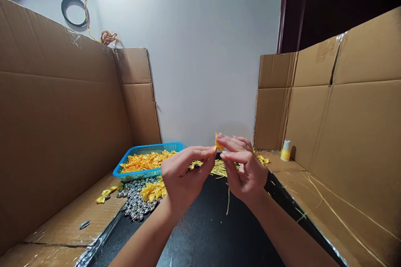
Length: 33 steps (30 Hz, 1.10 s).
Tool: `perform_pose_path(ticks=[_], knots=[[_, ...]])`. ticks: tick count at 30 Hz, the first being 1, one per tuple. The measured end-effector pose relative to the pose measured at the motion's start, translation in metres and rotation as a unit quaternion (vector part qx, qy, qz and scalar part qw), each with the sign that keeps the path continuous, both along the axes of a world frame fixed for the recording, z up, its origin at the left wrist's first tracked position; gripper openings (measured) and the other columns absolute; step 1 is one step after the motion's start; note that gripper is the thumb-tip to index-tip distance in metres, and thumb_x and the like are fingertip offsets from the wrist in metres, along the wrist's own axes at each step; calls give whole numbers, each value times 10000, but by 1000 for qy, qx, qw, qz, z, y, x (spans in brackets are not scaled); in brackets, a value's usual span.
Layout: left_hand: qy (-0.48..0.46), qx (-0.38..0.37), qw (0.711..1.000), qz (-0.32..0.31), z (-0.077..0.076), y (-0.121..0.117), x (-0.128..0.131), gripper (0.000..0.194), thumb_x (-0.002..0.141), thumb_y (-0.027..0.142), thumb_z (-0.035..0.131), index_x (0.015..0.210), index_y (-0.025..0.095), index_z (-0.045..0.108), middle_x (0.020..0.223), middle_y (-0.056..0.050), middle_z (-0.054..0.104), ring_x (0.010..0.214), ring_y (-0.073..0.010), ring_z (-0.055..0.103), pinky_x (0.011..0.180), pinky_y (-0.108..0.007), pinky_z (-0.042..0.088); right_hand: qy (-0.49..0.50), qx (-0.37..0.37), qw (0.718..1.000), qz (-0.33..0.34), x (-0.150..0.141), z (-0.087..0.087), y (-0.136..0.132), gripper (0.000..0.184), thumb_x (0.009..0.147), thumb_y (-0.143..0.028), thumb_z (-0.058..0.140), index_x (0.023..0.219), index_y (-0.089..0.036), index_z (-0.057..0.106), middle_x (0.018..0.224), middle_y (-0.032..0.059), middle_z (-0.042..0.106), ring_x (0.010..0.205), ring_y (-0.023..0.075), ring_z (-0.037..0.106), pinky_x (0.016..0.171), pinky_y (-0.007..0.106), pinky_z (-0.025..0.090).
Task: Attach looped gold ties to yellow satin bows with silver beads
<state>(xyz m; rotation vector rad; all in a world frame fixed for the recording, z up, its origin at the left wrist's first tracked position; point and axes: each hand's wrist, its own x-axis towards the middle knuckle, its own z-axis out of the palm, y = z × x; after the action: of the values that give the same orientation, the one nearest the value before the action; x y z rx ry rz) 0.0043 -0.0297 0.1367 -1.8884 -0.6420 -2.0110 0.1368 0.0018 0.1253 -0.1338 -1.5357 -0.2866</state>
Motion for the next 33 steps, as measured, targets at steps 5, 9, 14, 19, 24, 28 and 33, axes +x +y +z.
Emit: perform_pose_path(ticks=[5,9,14,19,24,28,33], knots=[[-35,-33,998,-36,0,-2,2,122,724,87,730,729,200,683,723,3,755,635,-133,704,567,-231,582,11,-4,1000,28,1,1,-2,227,852,-50,506,947,-254,535,1108,23,725,1052,201,680,928,438,508],[-58,-82,991,-91,3,-4,3,110,724,103,734,733,203,691,690,10,745,586,-112,683,542,-207,570,12,-4,999,37,1,2,-6,235,848,-36,513,949,-247,542,1111,34,724,1057,203,678,922,434,515],[-56,-78,992,-81,2,-3,1,73,724,145,747,719,194,693,696,-11,750,591,-129,690,536,-223,578,-1,-14,1000,19,1,3,-7,226,866,-45,500,945,-253,538,1117,28,722,1064,195,674,930,437,510],[-16,-35,997,-63,0,-1,0,97,730,108,735,736,198,698,738,-15,764,640,-146,715,587,-251,606,5,-23,999,33,1,1,-3,206,882,-69,505,951,-257,552,1112,20,725,1060,195,676,944,451,509],[14,16,999,-47,-2,-2,1,173,719,48,730,767,210,697,750,6,765,643,-134,718,588,-241,606,18,-15,999,49,0,-2,0,203,877,-84,532,962,-262,580,1110,9,726,1048,198,681,947,452,510],[35,49,998,-30,-3,-1,-2,209,724,33,726,825,214,702,819,-11,770,678,-138,721,590,-236,597,20,-5,997,72,1,0,1,224,849,-82,574,969,-265,621,1139,14,715,1051,209,679,921,451,528],[62,90,994,1,0,0,-7,226,732,30,720,859,216,706,866,-19,769,722,-143,721,634,-245,585,-77,1,992,99,18,16,2,178,868,-156,589,998,-249,667,1160,52,705,1067,221,668,892,459,538]])
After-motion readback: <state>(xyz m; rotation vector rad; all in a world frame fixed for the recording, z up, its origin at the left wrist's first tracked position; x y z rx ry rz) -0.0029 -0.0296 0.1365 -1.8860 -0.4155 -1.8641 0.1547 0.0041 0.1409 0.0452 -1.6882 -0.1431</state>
